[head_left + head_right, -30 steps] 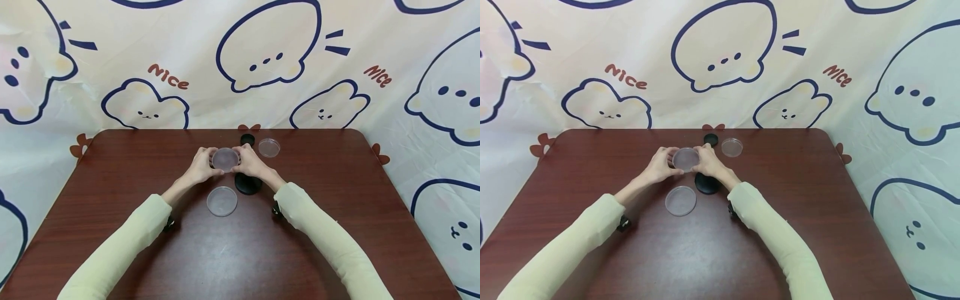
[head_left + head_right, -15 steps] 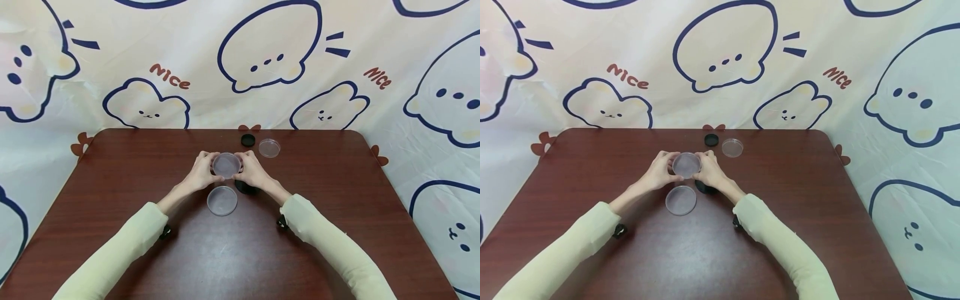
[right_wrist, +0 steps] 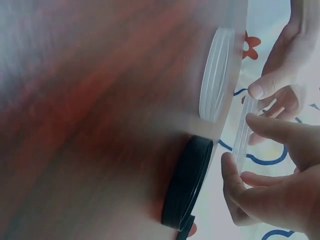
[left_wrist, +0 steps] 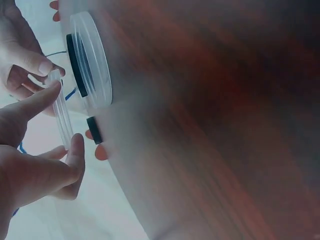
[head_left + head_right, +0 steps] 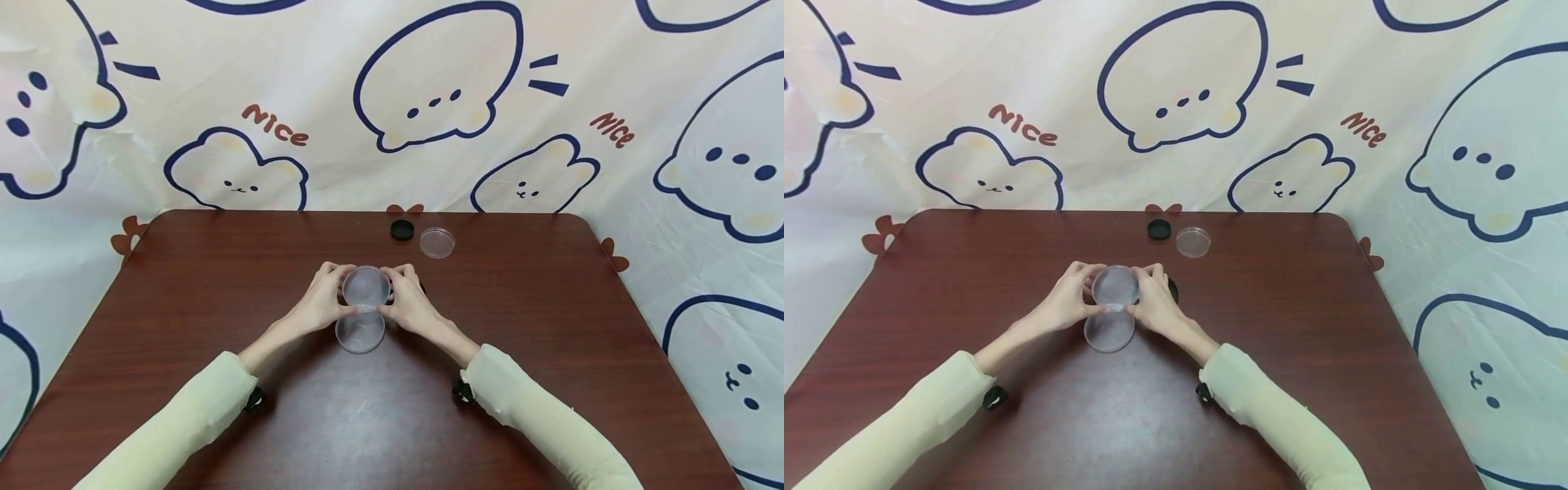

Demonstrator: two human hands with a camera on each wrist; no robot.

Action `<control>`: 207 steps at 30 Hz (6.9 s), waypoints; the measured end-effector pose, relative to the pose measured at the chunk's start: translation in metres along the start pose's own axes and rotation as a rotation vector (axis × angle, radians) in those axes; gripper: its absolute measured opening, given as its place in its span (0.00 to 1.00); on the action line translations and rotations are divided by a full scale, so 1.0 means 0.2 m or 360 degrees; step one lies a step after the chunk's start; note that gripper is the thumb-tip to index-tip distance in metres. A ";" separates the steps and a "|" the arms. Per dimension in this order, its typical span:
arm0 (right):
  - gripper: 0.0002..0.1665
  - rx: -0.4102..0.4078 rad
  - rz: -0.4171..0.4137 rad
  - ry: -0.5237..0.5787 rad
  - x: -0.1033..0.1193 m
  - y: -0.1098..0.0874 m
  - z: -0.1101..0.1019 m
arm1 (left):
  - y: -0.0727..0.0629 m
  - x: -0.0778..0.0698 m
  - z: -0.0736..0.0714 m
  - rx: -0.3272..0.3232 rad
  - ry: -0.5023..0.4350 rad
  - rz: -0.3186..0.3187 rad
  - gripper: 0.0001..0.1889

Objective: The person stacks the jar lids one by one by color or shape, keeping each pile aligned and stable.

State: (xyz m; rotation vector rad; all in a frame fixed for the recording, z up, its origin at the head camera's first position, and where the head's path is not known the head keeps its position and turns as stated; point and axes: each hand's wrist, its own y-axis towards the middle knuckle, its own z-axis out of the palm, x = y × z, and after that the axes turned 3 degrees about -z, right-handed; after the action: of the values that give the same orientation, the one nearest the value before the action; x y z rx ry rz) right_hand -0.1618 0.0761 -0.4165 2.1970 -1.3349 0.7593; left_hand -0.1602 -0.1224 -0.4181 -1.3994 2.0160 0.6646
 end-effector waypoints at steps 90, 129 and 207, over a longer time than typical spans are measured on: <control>0.40 0.0101 -0.0155 0.0038 0.03 -0.26 0.12 | -0.28 0.01 0.08 0.0093 0.0165 0.0042 0.42; 0.36 0.0180 -0.0246 0.0134 -0.12 -0.25 -0.11 | -0.25 -0.07 0.10 -0.0111 -0.0012 -0.0016 0.41; 0.45 0.0150 0.0180 0.0000 -0.71 0.29 -0.46 | 0.78 -0.31 0.42 0.0253 0.0145 -0.0242 0.41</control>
State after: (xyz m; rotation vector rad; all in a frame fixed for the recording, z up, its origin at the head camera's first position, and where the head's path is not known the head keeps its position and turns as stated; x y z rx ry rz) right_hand -0.2872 0.2012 -0.4362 2.2084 -1.4612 0.8807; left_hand -0.2748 0.0264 -0.4230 -1.4929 1.9603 0.3725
